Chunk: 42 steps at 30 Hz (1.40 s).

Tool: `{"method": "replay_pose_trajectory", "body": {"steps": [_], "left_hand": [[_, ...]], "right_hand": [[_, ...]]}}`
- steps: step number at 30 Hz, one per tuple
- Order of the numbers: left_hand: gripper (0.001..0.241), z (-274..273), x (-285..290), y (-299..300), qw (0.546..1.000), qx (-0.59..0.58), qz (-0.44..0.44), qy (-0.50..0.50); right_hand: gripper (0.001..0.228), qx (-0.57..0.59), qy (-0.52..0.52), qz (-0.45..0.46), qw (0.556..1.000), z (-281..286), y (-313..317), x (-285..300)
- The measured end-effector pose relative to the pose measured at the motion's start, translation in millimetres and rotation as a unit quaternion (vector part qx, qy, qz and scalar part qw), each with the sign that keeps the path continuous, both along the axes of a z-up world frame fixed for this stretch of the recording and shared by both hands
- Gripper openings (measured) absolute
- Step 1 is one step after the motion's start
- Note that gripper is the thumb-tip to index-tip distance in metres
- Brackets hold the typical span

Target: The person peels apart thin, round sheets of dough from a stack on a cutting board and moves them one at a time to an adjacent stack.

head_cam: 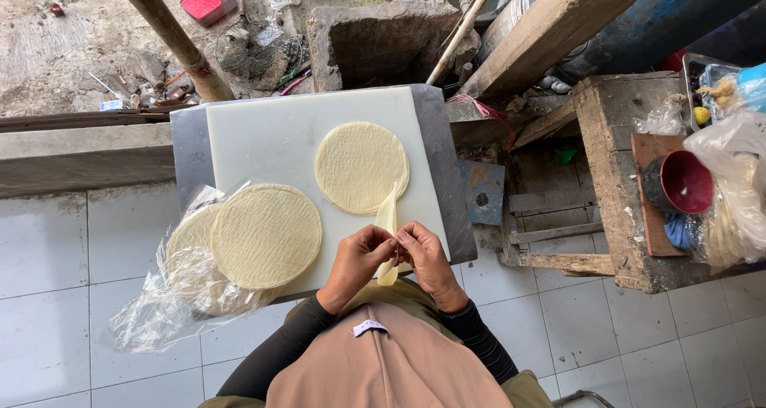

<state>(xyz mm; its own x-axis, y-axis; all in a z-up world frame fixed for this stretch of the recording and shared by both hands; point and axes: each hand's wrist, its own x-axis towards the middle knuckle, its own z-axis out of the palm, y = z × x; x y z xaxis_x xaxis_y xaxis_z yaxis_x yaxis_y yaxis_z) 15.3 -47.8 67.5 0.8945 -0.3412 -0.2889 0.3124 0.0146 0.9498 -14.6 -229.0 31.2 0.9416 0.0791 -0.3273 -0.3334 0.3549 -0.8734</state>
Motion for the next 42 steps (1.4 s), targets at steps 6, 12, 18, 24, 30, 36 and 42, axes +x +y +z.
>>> {"method": "replay_pose_trajectory", "body": {"steps": [6,12,18,24,30,36,42], "left_hand": [[0.017,2.6,2.6,0.0,1.0,0.005,0.004,-0.008],[0.014,11.8,5.8,-2.1,0.999,0.042,-0.007,-0.024],[0.015,15.7,9.0,-1.2,1.0,0.003,-0.012,0.006],[0.016,6.2,12.3,0.5,1.0,0.021,0.01,-0.003],[0.018,0.7,12.6,1.7,0.999,0.042,0.013,-0.009],[0.016,-3.5,13.6,3.2,0.986,0.145,-0.003,-0.08],[0.015,-10.4,12.8,3.7,0.966,0.168,0.004,-0.196]], "right_hand": [[0.018,-0.016,-0.019,0.009,1.0,-6.2,2.2,2.3],[0.016,0.013,0.041,0.015,0.999,3.8,4.5,6.6],[0.018,0.053,0.035,0.006,0.998,3.3,5.3,11.0],[0.014,0.053,0.038,0.005,0.998,-4.5,2.8,11.2],[0.017,-0.075,-0.02,0.035,0.996,-1.5,6.5,11.2],[0.022,-0.23,-0.048,0.059,0.97,17.5,11.8,10.6],[0.022,-0.262,-0.055,0.06,0.962,24.1,16.8,12.3]]}}
